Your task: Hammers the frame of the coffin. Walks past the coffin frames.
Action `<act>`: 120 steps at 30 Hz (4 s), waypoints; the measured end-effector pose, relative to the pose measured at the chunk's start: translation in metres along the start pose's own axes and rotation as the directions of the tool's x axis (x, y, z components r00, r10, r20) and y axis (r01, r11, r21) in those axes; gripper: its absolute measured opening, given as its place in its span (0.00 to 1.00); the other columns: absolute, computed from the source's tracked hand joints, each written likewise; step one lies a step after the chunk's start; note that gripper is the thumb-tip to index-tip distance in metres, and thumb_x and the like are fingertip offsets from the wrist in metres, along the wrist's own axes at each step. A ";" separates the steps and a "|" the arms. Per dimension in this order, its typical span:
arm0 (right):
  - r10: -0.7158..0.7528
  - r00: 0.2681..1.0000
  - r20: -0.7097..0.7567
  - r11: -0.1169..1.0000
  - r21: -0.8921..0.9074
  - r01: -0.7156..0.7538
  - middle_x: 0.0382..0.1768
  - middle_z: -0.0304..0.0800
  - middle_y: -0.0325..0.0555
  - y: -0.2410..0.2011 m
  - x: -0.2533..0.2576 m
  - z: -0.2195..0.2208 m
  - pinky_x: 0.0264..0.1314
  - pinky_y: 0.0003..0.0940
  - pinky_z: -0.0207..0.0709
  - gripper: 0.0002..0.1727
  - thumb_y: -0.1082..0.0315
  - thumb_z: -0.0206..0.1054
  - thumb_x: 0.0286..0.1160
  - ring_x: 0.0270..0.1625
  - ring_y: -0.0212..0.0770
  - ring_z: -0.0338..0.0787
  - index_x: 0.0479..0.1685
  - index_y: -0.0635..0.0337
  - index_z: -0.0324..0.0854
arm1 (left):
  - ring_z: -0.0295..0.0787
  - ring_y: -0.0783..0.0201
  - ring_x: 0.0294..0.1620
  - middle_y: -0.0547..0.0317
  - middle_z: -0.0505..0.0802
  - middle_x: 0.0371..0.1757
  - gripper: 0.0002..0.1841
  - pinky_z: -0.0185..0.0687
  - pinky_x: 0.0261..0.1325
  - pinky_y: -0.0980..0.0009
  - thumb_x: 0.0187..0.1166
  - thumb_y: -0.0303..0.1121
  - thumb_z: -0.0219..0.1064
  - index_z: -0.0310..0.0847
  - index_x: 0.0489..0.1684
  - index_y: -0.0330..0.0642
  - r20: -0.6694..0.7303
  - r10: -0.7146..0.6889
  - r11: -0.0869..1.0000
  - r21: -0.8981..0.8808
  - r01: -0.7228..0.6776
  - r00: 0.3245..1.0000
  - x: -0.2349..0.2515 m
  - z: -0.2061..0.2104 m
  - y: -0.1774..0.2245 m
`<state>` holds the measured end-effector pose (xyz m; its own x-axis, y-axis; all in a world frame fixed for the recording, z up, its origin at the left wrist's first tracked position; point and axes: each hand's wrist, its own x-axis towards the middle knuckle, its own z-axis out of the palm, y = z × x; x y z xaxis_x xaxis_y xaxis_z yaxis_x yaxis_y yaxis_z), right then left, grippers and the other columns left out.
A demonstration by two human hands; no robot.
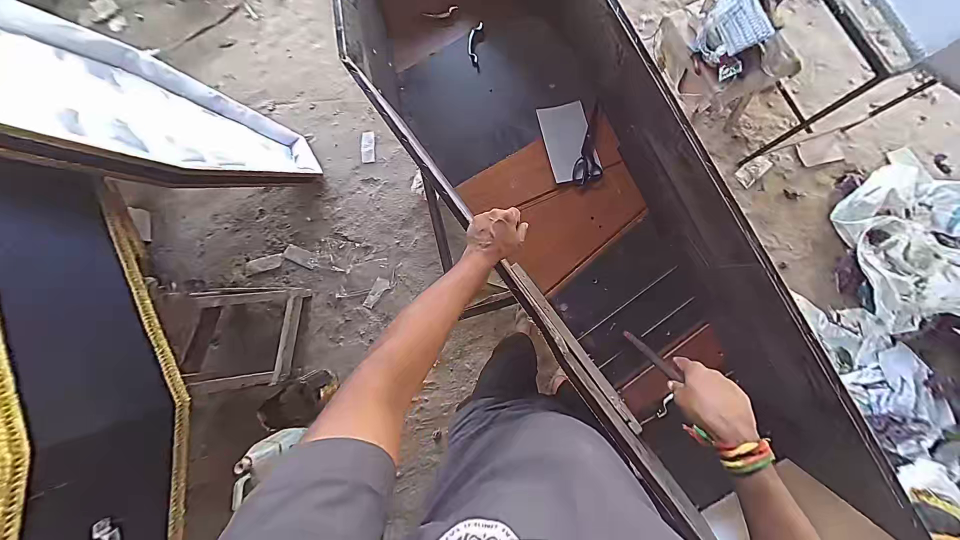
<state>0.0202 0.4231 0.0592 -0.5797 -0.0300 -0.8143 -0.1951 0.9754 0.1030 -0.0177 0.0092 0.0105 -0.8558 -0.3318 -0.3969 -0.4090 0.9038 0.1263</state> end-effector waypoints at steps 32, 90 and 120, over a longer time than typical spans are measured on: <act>0.314 0.947 0.066 0.902 0.289 -0.319 0.58 0.93 0.52 -0.042 -0.015 0.013 0.59 0.62 0.81 0.25 0.55 0.67 0.74 0.62 0.58 0.92 0.73 0.43 0.82 | 0.78 0.42 0.80 0.42 0.82 0.78 0.28 0.74 0.78 0.39 0.87 0.33 0.55 0.64 0.89 0.48 0.475 0.354 0.927 -0.060 -0.371 0.806 0.081 -0.017 0.013; 0.239 0.744 -0.624 0.609 0.693 0.385 0.46 0.96 0.56 0.595 -0.122 0.405 0.57 0.57 0.86 0.17 0.63 0.66 0.78 0.48 0.53 0.96 0.54 0.65 0.91 | 0.91 0.53 0.65 0.52 0.94 0.61 0.21 0.83 0.71 0.46 0.80 0.46 0.71 0.85 0.69 0.52 0.140 0.417 0.890 -0.261 -0.373 0.898 -0.390 0.151 0.633; 0.105 0.994 0.008 0.844 0.529 -0.093 0.53 0.93 0.64 0.861 0.281 0.039 0.65 0.65 0.80 0.19 0.58 0.66 0.82 0.57 0.62 0.92 0.59 0.64 0.89 | 0.85 0.30 0.68 0.29 0.89 0.63 0.35 0.72 0.73 0.31 0.71 0.52 0.80 0.82 0.72 0.37 -0.299 -0.722 0.630 -0.657 0.415 0.624 -0.115 0.128 0.575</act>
<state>-0.2797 1.2626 -0.1034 -0.5902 0.0740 -0.8039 0.3077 0.9413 -0.1392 -0.1133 0.6016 0.0122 -0.3331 -0.9405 -0.0671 -0.8206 0.2541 0.5119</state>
